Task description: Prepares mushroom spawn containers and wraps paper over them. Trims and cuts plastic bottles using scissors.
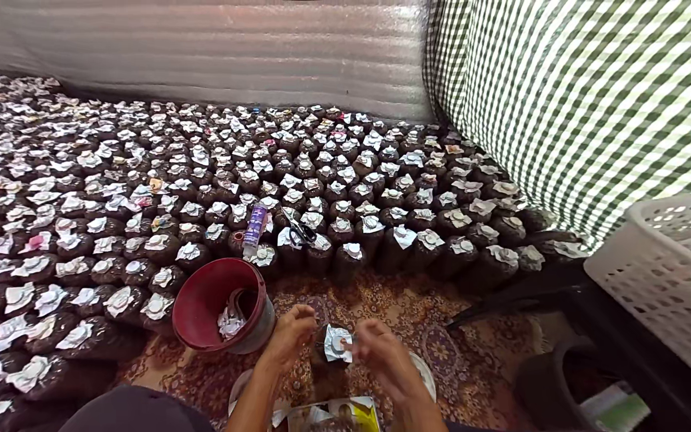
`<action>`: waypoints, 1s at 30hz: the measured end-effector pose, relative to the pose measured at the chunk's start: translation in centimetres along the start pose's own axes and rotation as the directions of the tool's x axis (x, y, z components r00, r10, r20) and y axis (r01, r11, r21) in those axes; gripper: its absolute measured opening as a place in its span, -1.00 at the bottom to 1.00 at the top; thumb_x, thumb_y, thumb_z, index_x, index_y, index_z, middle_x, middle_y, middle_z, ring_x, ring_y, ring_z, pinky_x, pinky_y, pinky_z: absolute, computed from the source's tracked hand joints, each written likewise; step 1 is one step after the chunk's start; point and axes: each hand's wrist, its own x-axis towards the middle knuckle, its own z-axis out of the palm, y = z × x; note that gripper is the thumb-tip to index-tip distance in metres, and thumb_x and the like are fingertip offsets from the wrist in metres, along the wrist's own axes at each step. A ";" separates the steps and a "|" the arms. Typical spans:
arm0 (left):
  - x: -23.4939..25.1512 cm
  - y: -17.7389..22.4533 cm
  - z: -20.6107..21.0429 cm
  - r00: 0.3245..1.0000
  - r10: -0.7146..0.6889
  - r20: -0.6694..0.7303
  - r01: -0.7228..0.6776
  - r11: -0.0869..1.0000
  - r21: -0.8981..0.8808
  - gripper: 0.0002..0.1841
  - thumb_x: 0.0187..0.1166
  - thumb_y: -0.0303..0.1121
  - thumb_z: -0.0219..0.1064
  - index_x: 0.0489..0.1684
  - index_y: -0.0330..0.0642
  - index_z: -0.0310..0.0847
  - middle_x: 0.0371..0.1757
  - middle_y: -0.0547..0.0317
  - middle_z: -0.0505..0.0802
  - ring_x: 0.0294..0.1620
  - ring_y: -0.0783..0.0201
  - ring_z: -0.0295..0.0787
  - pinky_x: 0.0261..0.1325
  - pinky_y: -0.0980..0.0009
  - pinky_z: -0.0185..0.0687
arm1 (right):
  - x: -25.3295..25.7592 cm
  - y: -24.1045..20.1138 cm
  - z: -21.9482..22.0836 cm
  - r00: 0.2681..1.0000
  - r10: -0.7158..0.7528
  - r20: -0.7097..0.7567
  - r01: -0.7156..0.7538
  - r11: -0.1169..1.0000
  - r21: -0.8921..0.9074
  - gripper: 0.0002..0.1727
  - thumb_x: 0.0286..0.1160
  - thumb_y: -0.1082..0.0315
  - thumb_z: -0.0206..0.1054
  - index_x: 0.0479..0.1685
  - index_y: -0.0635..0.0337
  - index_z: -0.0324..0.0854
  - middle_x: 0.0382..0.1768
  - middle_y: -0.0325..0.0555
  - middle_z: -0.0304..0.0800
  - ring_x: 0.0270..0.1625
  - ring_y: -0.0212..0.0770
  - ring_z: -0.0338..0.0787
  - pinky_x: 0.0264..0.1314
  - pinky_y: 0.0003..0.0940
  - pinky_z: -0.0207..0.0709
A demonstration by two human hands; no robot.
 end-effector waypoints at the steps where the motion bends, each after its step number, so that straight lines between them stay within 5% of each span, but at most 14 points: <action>1: -0.3 0.3 -0.3 0.994 -0.013 0.108 -0.008 0.981 0.192 -0.83 0.46 -0.47 0.34 -0.06 -0.24 0.64 -0.36 0.28 0.72 -0.45 0.45 0.58 -0.33 0.50 0.55 | 0.4 -0.9 -0.7 0.995 -0.056 -0.085 0.069 0.983 0.169 -0.86 0.69 0.46 0.08 -0.01 0.14 0.54 -0.57 -0.24 0.69 -0.44 -0.24 0.79 0.02 -0.05 0.79; 3: -1.1 1.1 0.2 0.929 -0.135 0.345 -0.022 0.909 0.416 -0.85 0.59 -0.25 0.33 -0.29 -0.08 0.75 -0.56 0.48 0.64 -0.58 0.58 0.45 -0.46 0.57 0.39 | 1.0 -2.4 -2.0 0.962 -0.077 -0.262 0.161 0.936 0.314 -0.80 0.73 0.47 -0.04 0.03 0.06 0.49 -0.68 -0.33 0.55 -0.56 -0.29 0.71 -0.15 -0.13 0.80; 6: -2.2 2.4 1.3 0.880 -0.035 0.473 -0.054 0.984 0.172 -0.75 0.63 -0.29 0.20 -0.49 0.06 0.71 -0.63 0.57 0.62 -0.64 0.66 0.39 -0.44 0.68 0.37 | 0.9 -1.4 -3.4 0.939 -0.088 -0.331 0.107 0.993 0.040 -0.84 0.68 0.51 0.08 0.11 0.23 0.48 -0.65 -0.28 0.59 -0.62 -0.35 0.66 -0.37 -0.32 0.73; 8: -2.3 3.3 1.3 0.942 0.151 0.301 -0.077 0.967 -0.242 -0.77 0.68 -0.35 0.12 -0.24 0.03 0.76 -0.60 0.49 0.65 -0.50 0.54 0.59 0.07 0.42 0.69 | -0.2 0.1 -2.3 0.995 -0.032 -0.089 0.002 0.949 -0.316 -0.77 0.60 0.37 0.30 0.01 0.41 0.63 -0.38 -0.11 0.79 -0.46 -0.27 0.78 -0.30 -0.28 0.77; 10: -1.4 3.5 1.0 0.980 0.193 0.042 -0.162 0.907 -0.390 -0.68 0.77 -0.39 0.04 0.27 -0.24 0.66 -0.44 0.28 0.73 -0.34 0.33 0.72 0.23 0.15 0.71 | -0.7 0.6 1.1 0.967 0.123 0.223 -0.010 0.895 -0.447 -0.71 0.61 0.24 0.35 -0.08 0.37 0.75 -0.26 -0.04 0.89 -0.25 -0.17 0.89 -0.06 -0.15 0.82; 12: -0.4 1.7 0.2 0.962 0.272 0.005 -0.272 0.960 -0.062 -0.64 0.79 -0.48 0.01 0.36 -0.47 0.59 0.17 -0.04 0.88 0.23 0.17 0.82 0.47 0.17 0.64 | -0.8 0.1 3.9 0.921 0.106 0.374 0.076 0.894 -0.441 -0.76 0.61 0.29 0.37 -0.07 0.33 0.76 -0.20 -0.05 0.90 -0.12 -0.18 0.89 0.08 -0.17 0.80; 14: -0.1 -0.2 0.2 0.953 0.272 0.135 -0.301 0.905 0.300 -0.66 0.73 -0.47 0.05 0.19 -0.37 0.75 0.34 0.03 0.84 0.41 0.23 0.72 0.56 0.21 0.56 | -0.1 -1.2 4.3 0.961 -0.032 0.275 0.163 0.868 -0.469 -0.78 0.60 0.32 0.36 -0.07 0.33 0.79 -0.18 -0.07 0.90 -0.12 -0.20 0.89 0.07 -0.21 0.81; 16: -0.8 -0.4 1.5 0.968 0.128 0.214 -0.186 0.944 0.274 -0.67 0.78 -0.41 0.03 0.10 -0.27 0.78 0.22 0.19 0.86 0.28 0.38 0.73 0.44 0.32 0.58 | 0.6 -2.2 2.5 0.990 -0.090 0.109 0.133 0.853 -0.504 -0.80 0.60 0.35 0.35 -0.09 0.33 0.78 -0.21 -0.08 0.91 -0.23 -0.24 0.88 -0.07 -0.28 0.80; 19: -1.6 0.7 3.0 0.955 -0.001 0.296 0.023 0.997 -0.071 -0.58 0.76 -0.40 -0.18 -0.22 -0.24 0.70 -0.24 0.18 0.86 -0.09 0.30 0.80 0.19 0.30 0.68 | 0.7 -1.7 0.8 1.000 -0.014 0.004 0.014 0.964 -0.266 -0.85 0.56 0.42 0.37 -0.11 0.36 0.72 -0.31 -0.07 0.84 -0.31 -0.26 0.83 -0.12 -0.31 0.78; 21: -1.3 0.6 3.1 0.952 -0.006 0.305 0.060 0.984 -0.169 -0.54 0.81 -0.35 -0.21 -0.09 -0.26 0.72 -0.51 0.28 0.72 -0.45 0.39 0.68 -0.14 0.43 0.70 | 1.1 -0.5 1.0 0.998 0.067 -0.015 -0.068 0.994 -0.081 -0.81 0.61 0.45 0.30 0.01 0.41 0.69 -0.20 0.03 0.87 -0.22 -0.19 0.86 -0.03 -0.23 0.80; 23: -0.7 0.2 2.5 0.988 0.026 0.152 -0.036 0.998 0.058 -0.60 0.82 -0.38 -0.10 0.26 -0.30 0.70 -0.50 0.23 0.74 -0.55 0.41 0.61 -0.32 0.47 0.64 | 1.8 0.7 0.7 0.986 0.073 -0.150 -0.099 0.979 -0.177 -0.80 0.66 0.50 0.27 0.10 0.42 0.68 -0.16 0.08 0.86 -0.16 -0.12 0.87 -0.01 -0.19 0.80; 25: 0.3 -1.0 1.2 0.998 0.058 -0.013 -0.042 0.841 0.539 -0.59 0.74 -0.32 0.11 0.49 -0.20 0.58 -0.17 0.13 0.89 -0.31 0.29 0.78 -0.15 0.29 0.70 | 2.3 1.9 -1.0 0.963 0.005 -0.270 -0.172 0.784 -0.597 -0.75 0.62 0.42 0.33 0.16 0.31 0.73 -0.08 0.03 0.87 -0.12 -0.14 0.88 0.03 -0.19 0.78; 27: 0.7 -2.4 1.0 0.994 0.012 -0.111 0.073 0.689 0.722 -0.55 0.66 -0.26 0.21 0.49 -0.21 0.54 0.00 0.00 0.87 -0.06 0.09 0.83 0.12 0.03 0.70 | 2.3 2.6 -2.0 0.936 0.102 -0.336 -0.335 0.542 -0.770 -0.66 0.64 0.27 0.32 0.26 0.23 0.72 0.03 0.09 0.87 0.00 -0.01 0.88 0.18 0.01 0.70; 30: 0.2 -3.6 2.8 0.976 -0.089 -0.198 0.213 0.563 0.798 -0.56 0.64 -0.19 0.23 0.39 -0.22 0.55 -0.04 -0.01 0.86 0.01 0.02 0.82 0.19 -0.05 0.66 | 2.7 4.8 -2.0 0.898 0.226 -0.378 -0.437 0.561 -0.703 -0.67 0.65 0.23 0.34 0.18 0.29 0.67 -0.11 0.11 0.85 -0.19 -0.03 0.89 -0.02 -0.05 0.78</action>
